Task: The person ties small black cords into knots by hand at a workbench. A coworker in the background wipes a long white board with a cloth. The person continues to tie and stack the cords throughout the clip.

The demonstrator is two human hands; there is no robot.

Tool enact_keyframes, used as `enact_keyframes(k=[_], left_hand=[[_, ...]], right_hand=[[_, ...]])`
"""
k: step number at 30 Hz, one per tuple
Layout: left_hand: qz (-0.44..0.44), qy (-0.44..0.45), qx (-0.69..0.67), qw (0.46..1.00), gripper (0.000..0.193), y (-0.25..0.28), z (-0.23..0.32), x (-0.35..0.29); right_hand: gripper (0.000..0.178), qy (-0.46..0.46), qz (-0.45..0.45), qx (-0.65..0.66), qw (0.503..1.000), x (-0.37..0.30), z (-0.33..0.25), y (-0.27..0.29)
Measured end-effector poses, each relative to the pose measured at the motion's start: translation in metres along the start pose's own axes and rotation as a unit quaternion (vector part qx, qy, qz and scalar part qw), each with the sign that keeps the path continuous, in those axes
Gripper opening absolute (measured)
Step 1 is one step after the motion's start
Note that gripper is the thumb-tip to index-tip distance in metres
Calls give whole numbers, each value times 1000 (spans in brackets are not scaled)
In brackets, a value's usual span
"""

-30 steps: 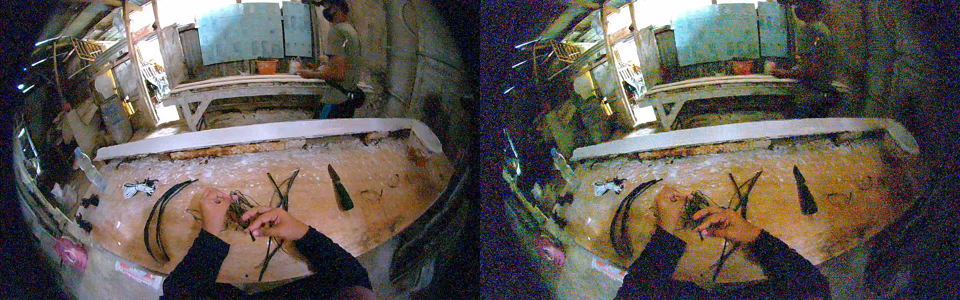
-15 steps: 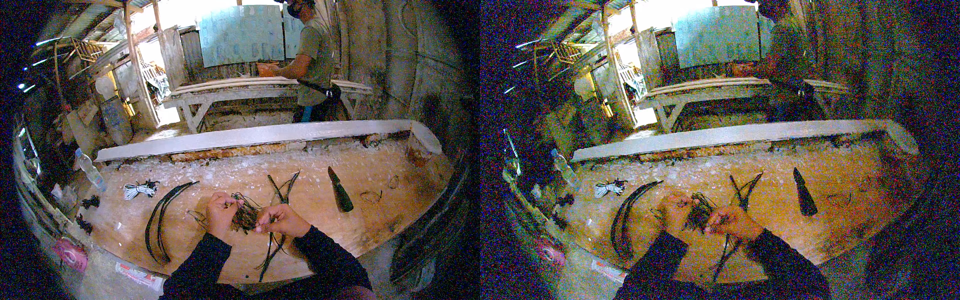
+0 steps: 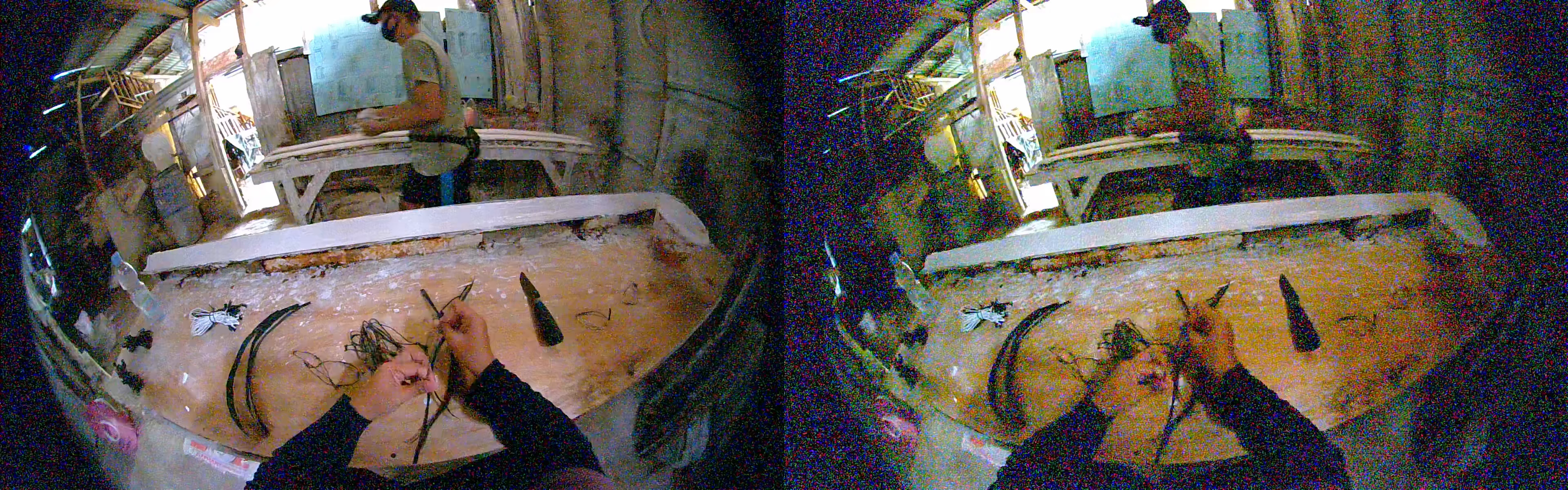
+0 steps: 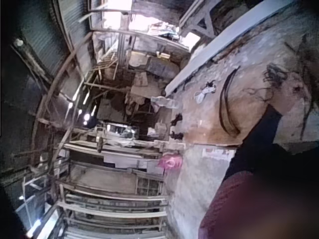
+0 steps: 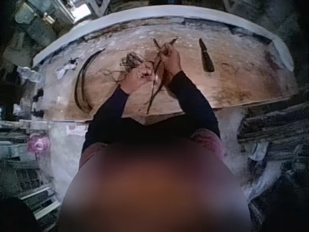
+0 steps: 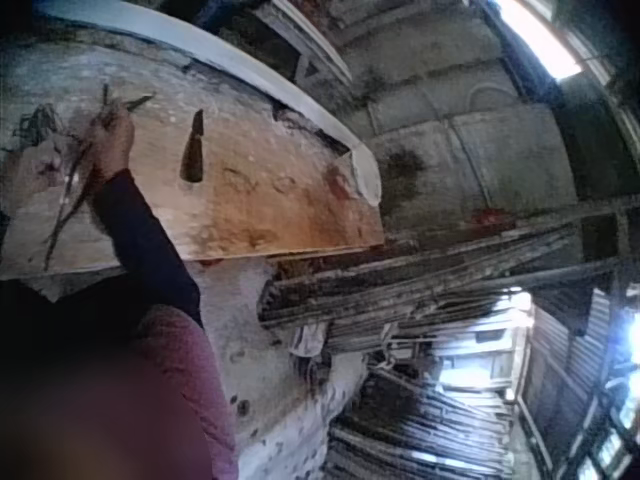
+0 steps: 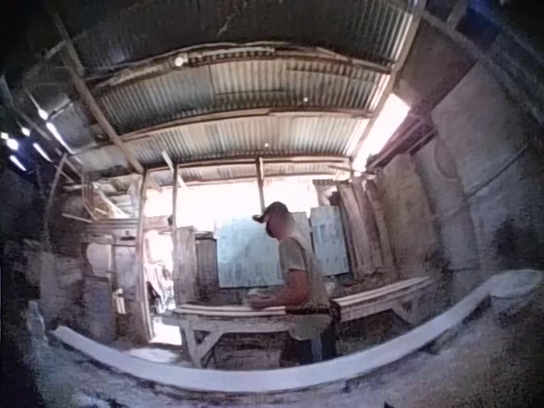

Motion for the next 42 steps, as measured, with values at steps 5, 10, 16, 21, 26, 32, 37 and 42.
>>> enact_keyframes(k=[5,10,16,21,26,32,37,42], left_hand=[[12,-101,-14,995,13,-8,18,5],[58,137,-359,921,19,-6,9,-2],[230,148,-137,952,10,34,-2,-1],[372,118,-3,921,7,66,-9,-4],[448,12,98,889,6,82,-13,-8],[401,125,181,889,3,77,-17,-10],[368,79,147,915,4,65,-12,-6],[270,21,141,952,7,58,-12,0]], right_hand=[[4,23,31,-77,996,9,0,3],[4,108,51,-60,991,5,-5,5],[8,13,13,44,999,2,-8,2],[7,-162,-200,155,954,-13,-19,-6],[14,-134,-411,98,896,-35,-33,-25],[14,-15,-461,76,884,-34,-35,-27],[10,-82,-396,14,914,-30,-24,-21],[7,-81,-267,74,958,-14,-14,-12]])
Point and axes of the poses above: each hand's wrist, its own x-axis towards the middle knuckle, its own y-axis out of the back of the hand, z = x × y, the point moved 3 cm from there along x, towards the middle knuckle, and after that the axes turned 10 degrees about -y, right-handed, at the moved point
